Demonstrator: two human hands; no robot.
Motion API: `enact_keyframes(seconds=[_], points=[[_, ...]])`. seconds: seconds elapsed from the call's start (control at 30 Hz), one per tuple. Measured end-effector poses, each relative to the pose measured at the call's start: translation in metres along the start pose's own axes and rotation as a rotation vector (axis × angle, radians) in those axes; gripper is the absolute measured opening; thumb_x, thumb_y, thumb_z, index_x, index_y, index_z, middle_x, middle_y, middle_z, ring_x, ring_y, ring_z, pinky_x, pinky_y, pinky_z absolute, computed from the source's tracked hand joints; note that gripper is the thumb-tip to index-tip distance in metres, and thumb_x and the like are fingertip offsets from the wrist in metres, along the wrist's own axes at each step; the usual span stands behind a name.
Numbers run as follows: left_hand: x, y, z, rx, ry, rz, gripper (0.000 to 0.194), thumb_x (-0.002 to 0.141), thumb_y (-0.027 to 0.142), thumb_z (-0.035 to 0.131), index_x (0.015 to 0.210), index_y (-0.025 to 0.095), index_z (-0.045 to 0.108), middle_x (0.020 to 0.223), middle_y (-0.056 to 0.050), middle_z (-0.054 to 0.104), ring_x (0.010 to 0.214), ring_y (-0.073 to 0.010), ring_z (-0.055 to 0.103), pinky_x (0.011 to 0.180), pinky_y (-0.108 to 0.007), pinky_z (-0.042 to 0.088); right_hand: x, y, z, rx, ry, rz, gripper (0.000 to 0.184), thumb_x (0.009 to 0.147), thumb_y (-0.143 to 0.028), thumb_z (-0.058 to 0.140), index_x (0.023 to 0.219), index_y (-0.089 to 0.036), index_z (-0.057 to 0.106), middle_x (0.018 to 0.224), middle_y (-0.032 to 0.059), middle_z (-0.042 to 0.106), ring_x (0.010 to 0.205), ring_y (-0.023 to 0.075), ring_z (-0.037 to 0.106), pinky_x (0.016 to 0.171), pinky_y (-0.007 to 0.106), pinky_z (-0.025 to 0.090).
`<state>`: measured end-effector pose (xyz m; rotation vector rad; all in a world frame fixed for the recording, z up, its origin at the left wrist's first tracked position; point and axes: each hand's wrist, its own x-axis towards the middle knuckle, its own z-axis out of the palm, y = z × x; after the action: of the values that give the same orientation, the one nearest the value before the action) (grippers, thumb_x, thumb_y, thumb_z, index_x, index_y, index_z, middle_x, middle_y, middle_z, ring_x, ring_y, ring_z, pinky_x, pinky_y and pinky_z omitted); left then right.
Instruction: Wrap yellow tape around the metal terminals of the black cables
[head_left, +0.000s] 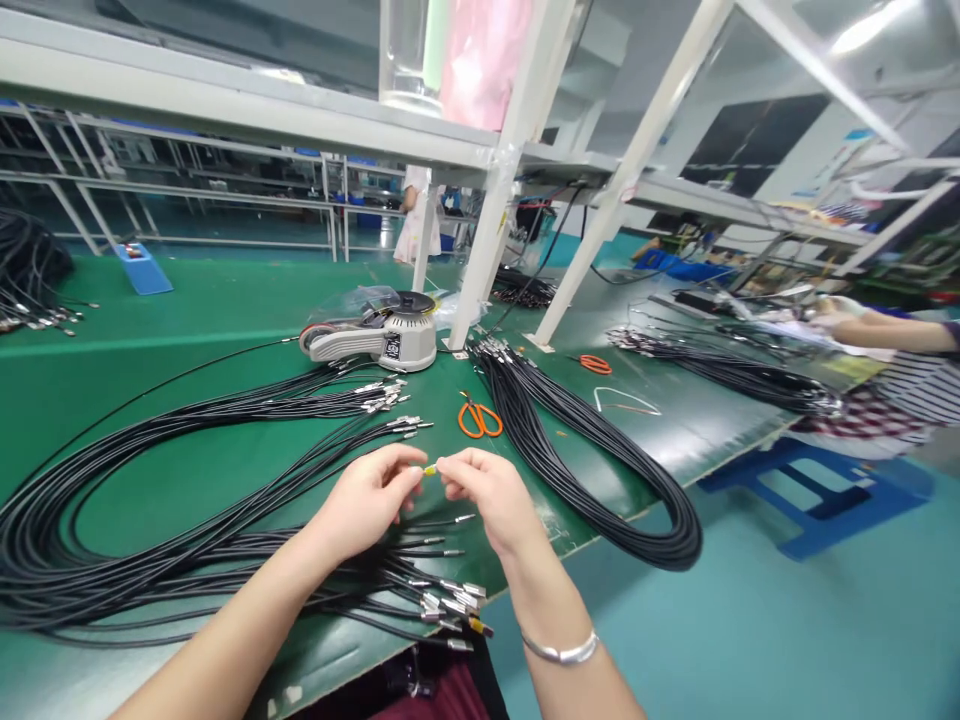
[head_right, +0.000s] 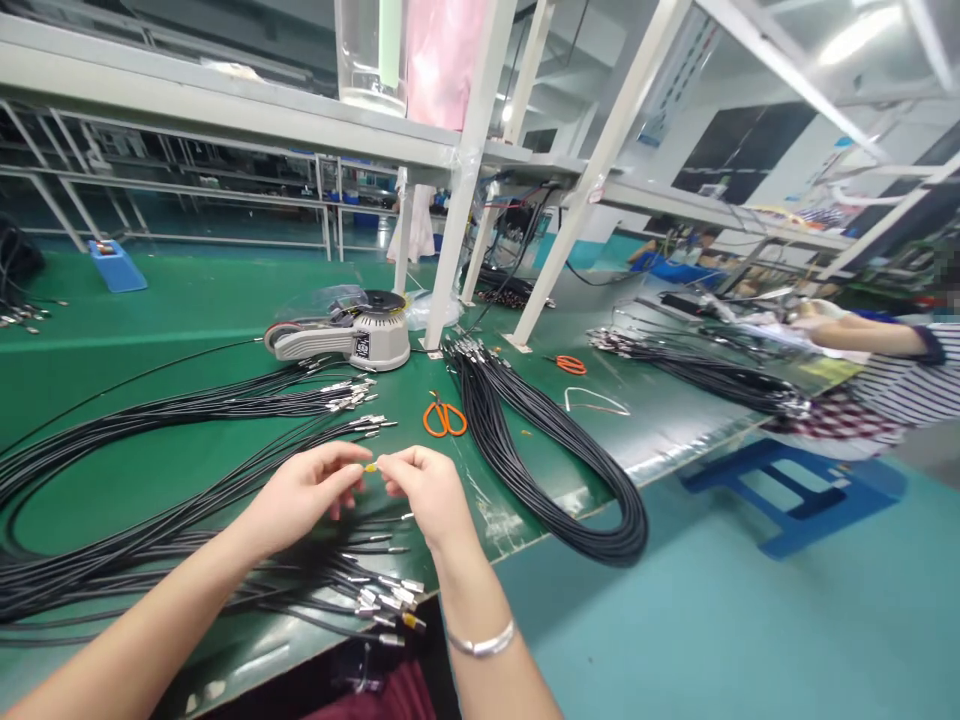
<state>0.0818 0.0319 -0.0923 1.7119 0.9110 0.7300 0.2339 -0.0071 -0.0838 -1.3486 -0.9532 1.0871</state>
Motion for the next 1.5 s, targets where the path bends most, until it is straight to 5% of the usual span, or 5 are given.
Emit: enact_keyframes(seconds=[0.37, 0.77, 1.0, 1.17, 1.5], points=[[-0.011, -0.001, 0.018, 0.332, 0.128, 0.388, 0.019, 0.084, 0.021, 0.046, 0.078, 0.018, 0.064, 0.077, -0.005, 0.060, 0.077, -0.0195, 0.055, 0.080, -0.034, 0.043, -0.026, 0.002, 0.003, -0.065, 0.106, -0.127, 0.019, 0.063, -0.030, 0.068, 0.056, -0.014, 0.061, 0.048, -0.0036, 0.054, 0.046, 0.0102, 0.047, 0.048, 0.024, 0.038], [-0.006, -0.001, 0.011, 0.084, -0.267, 0.136, 0.028, 0.075, 0.039, 0.053, 0.068, 0.014, 0.064, 0.058, -0.001, 0.063, 0.053, -0.0131, 0.057, 0.052, -0.024, 0.047, -0.051, 0.017, -0.015, -0.253, 0.044, -0.288, 0.014, 0.069, -0.031, 0.068, 0.070, -0.017, 0.068, 0.070, 0.0002, 0.067, 0.068, 0.0153, 0.060, 0.070, 0.028, 0.047], [-0.012, 0.006, 0.013, 0.148, -0.245, 0.121, 0.030, 0.077, 0.037, 0.049, 0.067, 0.015, 0.066, 0.061, -0.002, 0.065, 0.058, -0.0144, 0.058, 0.058, -0.024, 0.047, -0.057, 0.018, -0.019, -0.351, 0.053, -0.289, 0.013, 0.070, -0.030, 0.068, 0.069, -0.017, 0.068, 0.067, 0.0001, 0.066, 0.064, 0.0155, 0.059, 0.064, 0.027, 0.046], [-0.012, 0.013, -0.007, 0.256, -0.183, 0.068, 0.041, 0.082, 0.037, 0.045, 0.114, 0.017, 0.062, 0.094, -0.006, 0.072, 0.078, -0.0184, 0.064, 0.069, -0.027, 0.048, -0.051, 0.019, -0.023, -0.359, 0.024, -0.249, 0.014, 0.072, -0.030, 0.065, 0.067, -0.017, 0.067, 0.062, -0.0008, 0.064, 0.059, 0.0148, 0.056, 0.059, 0.026, 0.044], [-0.032, -0.002, -0.018, 0.480, -0.123, -0.033, 0.020, 0.077, 0.032, 0.055, 0.082, 0.023, 0.072, 0.085, -0.001, 0.072, 0.079, -0.0181, 0.064, 0.073, -0.025, 0.045, -0.037, 0.024, -0.030, -0.282, -0.067, -0.172, 0.016, 0.073, -0.031, 0.064, 0.065, -0.017, 0.066, 0.061, 0.0003, 0.063, 0.060, 0.0161, 0.057, 0.059, 0.027, 0.044]])
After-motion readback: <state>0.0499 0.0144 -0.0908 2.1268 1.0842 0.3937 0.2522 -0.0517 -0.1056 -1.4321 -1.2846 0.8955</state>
